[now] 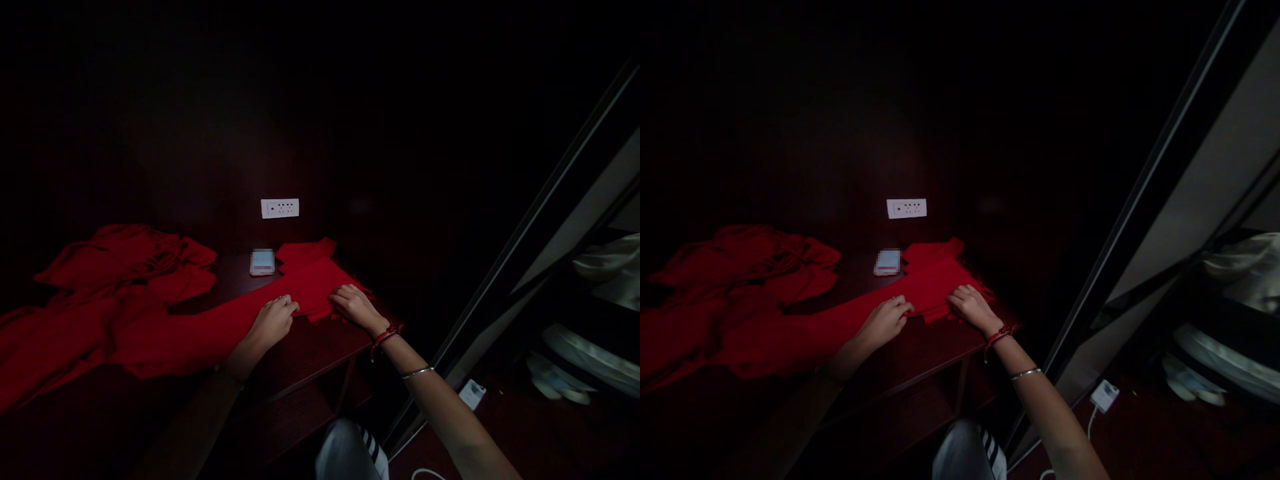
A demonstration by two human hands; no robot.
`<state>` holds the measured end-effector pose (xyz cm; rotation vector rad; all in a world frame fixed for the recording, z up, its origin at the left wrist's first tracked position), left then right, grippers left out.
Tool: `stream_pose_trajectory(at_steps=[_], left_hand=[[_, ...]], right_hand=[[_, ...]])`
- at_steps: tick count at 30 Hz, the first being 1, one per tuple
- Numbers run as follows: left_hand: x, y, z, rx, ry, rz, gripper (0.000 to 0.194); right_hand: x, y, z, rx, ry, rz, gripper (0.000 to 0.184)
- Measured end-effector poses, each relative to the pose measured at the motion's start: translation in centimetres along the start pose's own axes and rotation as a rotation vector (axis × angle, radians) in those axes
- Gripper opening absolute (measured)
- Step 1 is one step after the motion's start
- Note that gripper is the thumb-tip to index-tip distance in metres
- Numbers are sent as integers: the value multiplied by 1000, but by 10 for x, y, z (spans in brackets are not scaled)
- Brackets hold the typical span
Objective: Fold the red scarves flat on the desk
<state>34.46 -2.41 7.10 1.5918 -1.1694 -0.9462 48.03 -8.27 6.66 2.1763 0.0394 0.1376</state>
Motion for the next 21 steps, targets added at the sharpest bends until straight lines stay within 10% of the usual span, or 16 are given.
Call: stream_pose_trajectory(at_steps=[21], left_hand=[[8, -6, -12, -4, -2, -38, 31]], right_hand=[[24, -4, -4, 59, -191, -62, 18]])
Point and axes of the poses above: each hand's wrist, its own z-axis away from the middle knuckle, its own y-axis out of the back of the hand, x = y × z, the point moved 8 cm from there along -z, towards the middle knuckle, and after that the axes turned 14 degrees about -y, right-handed, at the moved point
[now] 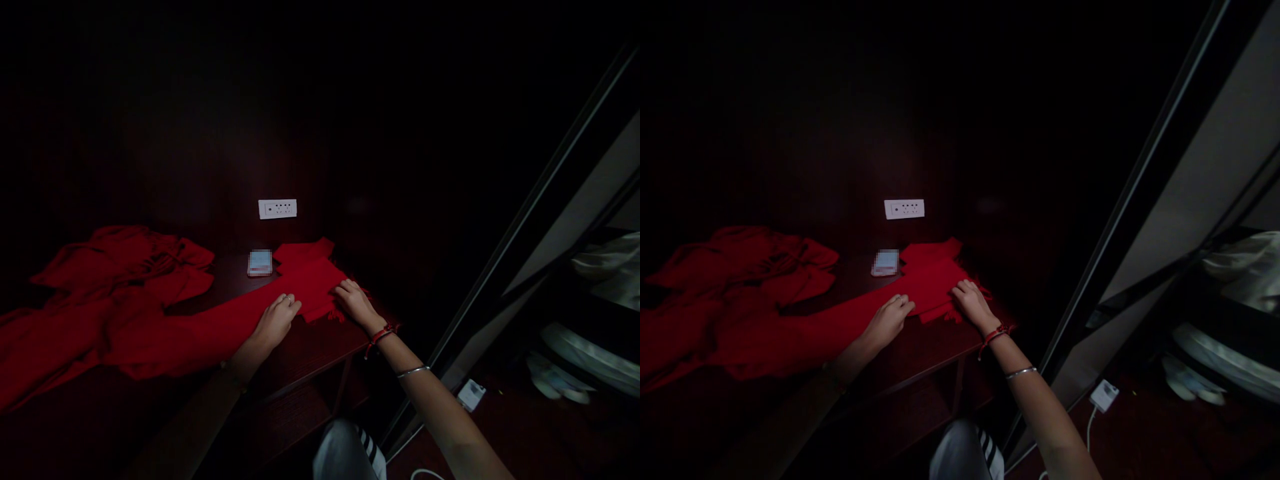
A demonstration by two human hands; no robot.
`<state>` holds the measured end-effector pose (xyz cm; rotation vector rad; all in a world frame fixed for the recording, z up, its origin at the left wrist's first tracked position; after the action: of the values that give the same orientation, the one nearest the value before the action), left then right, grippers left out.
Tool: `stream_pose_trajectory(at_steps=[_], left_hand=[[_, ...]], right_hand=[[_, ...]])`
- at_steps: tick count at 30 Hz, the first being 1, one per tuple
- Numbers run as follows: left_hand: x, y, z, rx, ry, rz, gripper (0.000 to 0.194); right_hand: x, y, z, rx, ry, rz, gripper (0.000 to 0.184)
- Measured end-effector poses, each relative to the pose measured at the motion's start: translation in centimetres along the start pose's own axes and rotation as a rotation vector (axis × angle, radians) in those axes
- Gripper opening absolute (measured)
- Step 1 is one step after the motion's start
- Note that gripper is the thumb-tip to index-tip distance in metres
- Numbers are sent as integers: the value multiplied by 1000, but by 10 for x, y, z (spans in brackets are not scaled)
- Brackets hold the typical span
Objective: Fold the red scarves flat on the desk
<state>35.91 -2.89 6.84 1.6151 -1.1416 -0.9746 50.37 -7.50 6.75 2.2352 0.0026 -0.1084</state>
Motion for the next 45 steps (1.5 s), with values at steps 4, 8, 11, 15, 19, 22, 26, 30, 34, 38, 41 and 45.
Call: stream_pose_trajectory(at_steps=[4, 8, 11, 15, 19, 22, 26, 30, 34, 38, 41, 45], left_hand=[[-2, 0, 2, -1, 6, 2, 30], [3, 2, 1, 14, -19, -17, 19], [6, 2, -1, -6, -37, -35, 15], [6, 3, -3, -41, -57, -93, 19], [7, 2, -3, -49, -73, -92, 20], [9, -1, -1, -52, -99, -75, 21], [12, -7, 0, -76, -140, -80, 20], [12, -8, 0, -81, -164, -102, 20], [11, -9, 1, -58, -151, -68, 19], [5, -9, 4, 32, -114, 117, 16], [-16, -1, -1, 154, -86, 360, 21], [-84, 15, -22, 286, 169, 402, 32]], right_hand=[[4, -1, 0, -12, 4, 38, 20], [8, -3, -3, 18, -17, 45, 20], [13, -6, -6, 25, -39, 25, 21], [21, -7, -8, 35, -85, 17, 20], [24, 1, -5, 81, -111, 61, 18], [24, 3, -3, 71, -117, 102, 17], [21, 1, 1, 10, -124, 81, 19], [9, 2, 6, -26, -69, 100, 19], [-12, 4, 12, -43, 76, 129, 18], [-22, 3, 15, -47, 158, 184, 19], [-24, 1, 14, -40, 175, 203, 17], [-34, -3, 13, -37, 254, 226, 16]])
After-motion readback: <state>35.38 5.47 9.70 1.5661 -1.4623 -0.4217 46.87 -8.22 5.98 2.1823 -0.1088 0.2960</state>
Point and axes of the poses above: each hand's wrist, its own z-axis away from the middle knuckle, its own y-axis out of the back of the hand, x = y × z, the point moved 8 cm from there along -z, towards the middle knuckle, and after that the axes turned 14 degrees about -y, right-handed, at the moved point
